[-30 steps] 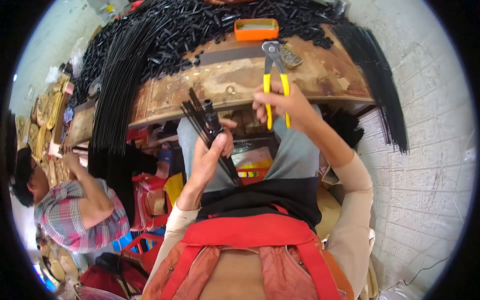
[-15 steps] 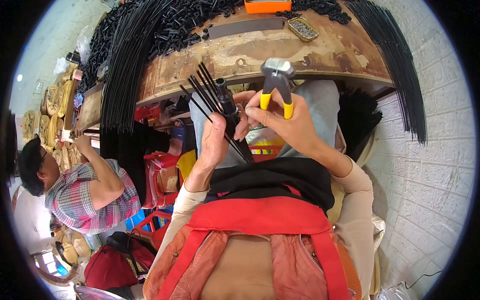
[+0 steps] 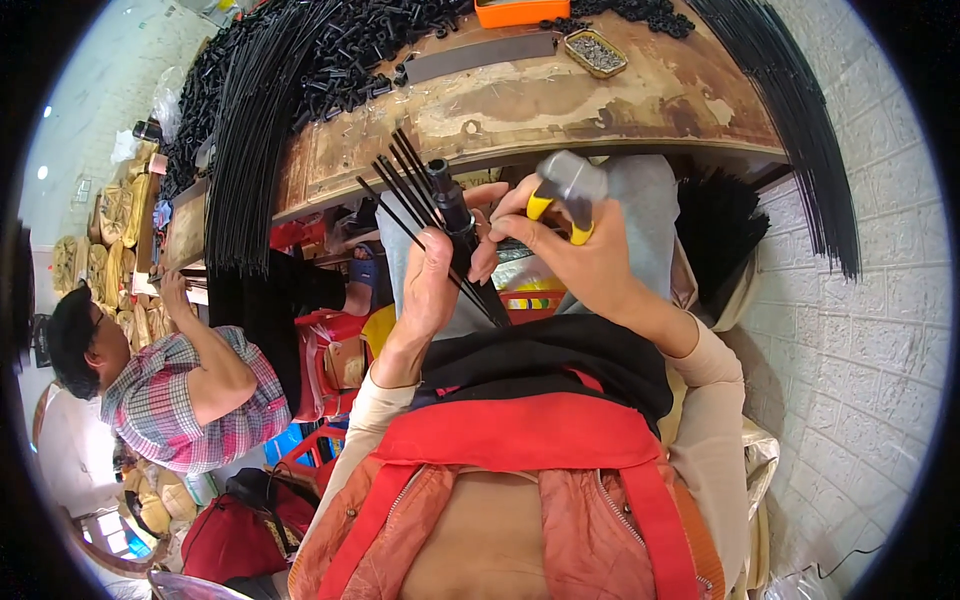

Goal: Assembling and trimming bundles of black electrical cables at a workbench.

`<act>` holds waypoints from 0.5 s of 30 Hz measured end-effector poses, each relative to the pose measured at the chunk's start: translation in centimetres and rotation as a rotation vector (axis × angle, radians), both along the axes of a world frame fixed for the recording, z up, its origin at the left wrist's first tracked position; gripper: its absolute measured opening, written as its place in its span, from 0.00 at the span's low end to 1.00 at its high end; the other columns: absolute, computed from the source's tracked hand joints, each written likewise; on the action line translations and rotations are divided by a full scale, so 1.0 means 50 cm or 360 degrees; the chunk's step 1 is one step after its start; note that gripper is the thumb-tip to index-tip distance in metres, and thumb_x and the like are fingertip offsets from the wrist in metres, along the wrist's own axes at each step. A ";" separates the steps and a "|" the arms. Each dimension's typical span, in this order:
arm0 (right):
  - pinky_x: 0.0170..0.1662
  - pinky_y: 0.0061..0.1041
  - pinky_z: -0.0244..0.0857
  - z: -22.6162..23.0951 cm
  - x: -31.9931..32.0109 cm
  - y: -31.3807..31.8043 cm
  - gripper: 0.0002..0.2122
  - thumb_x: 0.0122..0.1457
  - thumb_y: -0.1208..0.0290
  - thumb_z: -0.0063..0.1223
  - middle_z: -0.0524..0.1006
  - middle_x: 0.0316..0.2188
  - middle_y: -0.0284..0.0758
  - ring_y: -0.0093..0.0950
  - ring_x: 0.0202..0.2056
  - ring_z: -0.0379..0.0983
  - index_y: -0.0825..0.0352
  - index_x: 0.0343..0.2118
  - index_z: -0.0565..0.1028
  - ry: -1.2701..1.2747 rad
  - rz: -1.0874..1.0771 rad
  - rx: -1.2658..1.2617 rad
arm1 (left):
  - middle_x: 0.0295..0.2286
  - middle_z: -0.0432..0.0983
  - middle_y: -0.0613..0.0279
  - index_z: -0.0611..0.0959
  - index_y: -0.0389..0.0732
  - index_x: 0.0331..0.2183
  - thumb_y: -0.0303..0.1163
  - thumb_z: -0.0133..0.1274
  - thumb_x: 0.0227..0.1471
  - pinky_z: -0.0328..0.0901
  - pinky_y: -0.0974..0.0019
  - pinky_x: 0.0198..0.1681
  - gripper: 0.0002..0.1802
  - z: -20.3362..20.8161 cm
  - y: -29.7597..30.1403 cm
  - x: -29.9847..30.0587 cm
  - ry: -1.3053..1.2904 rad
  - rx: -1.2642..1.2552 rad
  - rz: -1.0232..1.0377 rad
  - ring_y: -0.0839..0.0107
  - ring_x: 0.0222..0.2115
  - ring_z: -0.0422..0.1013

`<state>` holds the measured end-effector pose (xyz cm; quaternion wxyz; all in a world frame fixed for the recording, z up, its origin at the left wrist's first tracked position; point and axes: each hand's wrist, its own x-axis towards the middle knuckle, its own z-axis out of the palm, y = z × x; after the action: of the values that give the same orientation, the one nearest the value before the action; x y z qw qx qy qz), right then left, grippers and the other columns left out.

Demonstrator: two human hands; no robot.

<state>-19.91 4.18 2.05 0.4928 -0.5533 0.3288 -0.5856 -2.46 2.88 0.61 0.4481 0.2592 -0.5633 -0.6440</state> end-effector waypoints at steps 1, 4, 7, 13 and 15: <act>0.40 0.23 0.72 0.002 -0.002 0.003 0.08 0.55 0.87 0.54 0.75 0.31 0.42 0.30 0.35 0.77 0.72 0.36 0.68 0.0120 -0.0021 -0.0088 | 0.21 0.61 0.70 0.65 0.26 0.54 0.67 0.36 0.55 0.55 0.75 0.25 0.49 0.000 -0.001 0.000 -0.0004 0.0007 0.0001 0.81 0.21 0.58; 0.42 0.24 0.72 0.002 -0.005 0.007 0.10 0.54 0.88 0.55 0.77 0.32 0.40 0.29 0.36 0.77 0.71 0.36 0.69 0.0013 -0.0025 -0.0152 | 0.21 0.63 0.71 0.65 0.25 0.54 0.69 0.37 0.54 0.54 0.76 0.25 0.51 -0.002 -0.003 -0.005 -0.0002 0.0028 -0.0077 0.82 0.21 0.58; 0.44 0.25 0.71 -0.001 -0.013 -0.001 0.10 0.54 0.87 0.56 0.77 0.32 0.38 0.28 0.37 0.76 0.70 0.37 0.70 0.0202 -0.0055 -0.0362 | 0.20 0.64 0.71 0.65 0.25 0.54 0.70 0.37 0.53 0.53 0.77 0.25 0.52 -0.003 -0.005 -0.011 -0.0011 0.0045 -0.0139 0.83 0.20 0.58; 0.46 0.25 0.69 -0.004 -0.019 0.001 0.10 0.54 0.86 0.56 0.78 0.33 0.36 0.26 0.39 0.76 0.69 0.38 0.71 0.0236 -0.0005 -0.0349 | 0.21 0.64 0.72 0.68 0.28 0.53 0.63 0.34 0.60 0.56 0.75 0.32 0.43 -0.018 -0.007 -0.005 0.0043 -0.0011 -0.0147 0.82 0.22 0.57; 0.46 0.25 0.68 -0.001 -0.021 0.000 0.10 0.54 0.86 0.56 0.78 0.33 0.36 0.25 0.39 0.75 0.69 0.38 0.71 0.0265 -0.0001 -0.0337 | 0.21 0.64 0.72 0.68 0.28 0.53 0.63 0.34 0.59 0.56 0.74 0.31 0.44 -0.018 -0.008 -0.003 0.0039 -0.0007 -0.0153 0.82 0.22 0.57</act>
<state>-20.96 4.20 2.00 0.4023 -0.6489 0.3051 -0.5692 -2.63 2.46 -0.28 0.4241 0.2230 -0.5710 -0.6666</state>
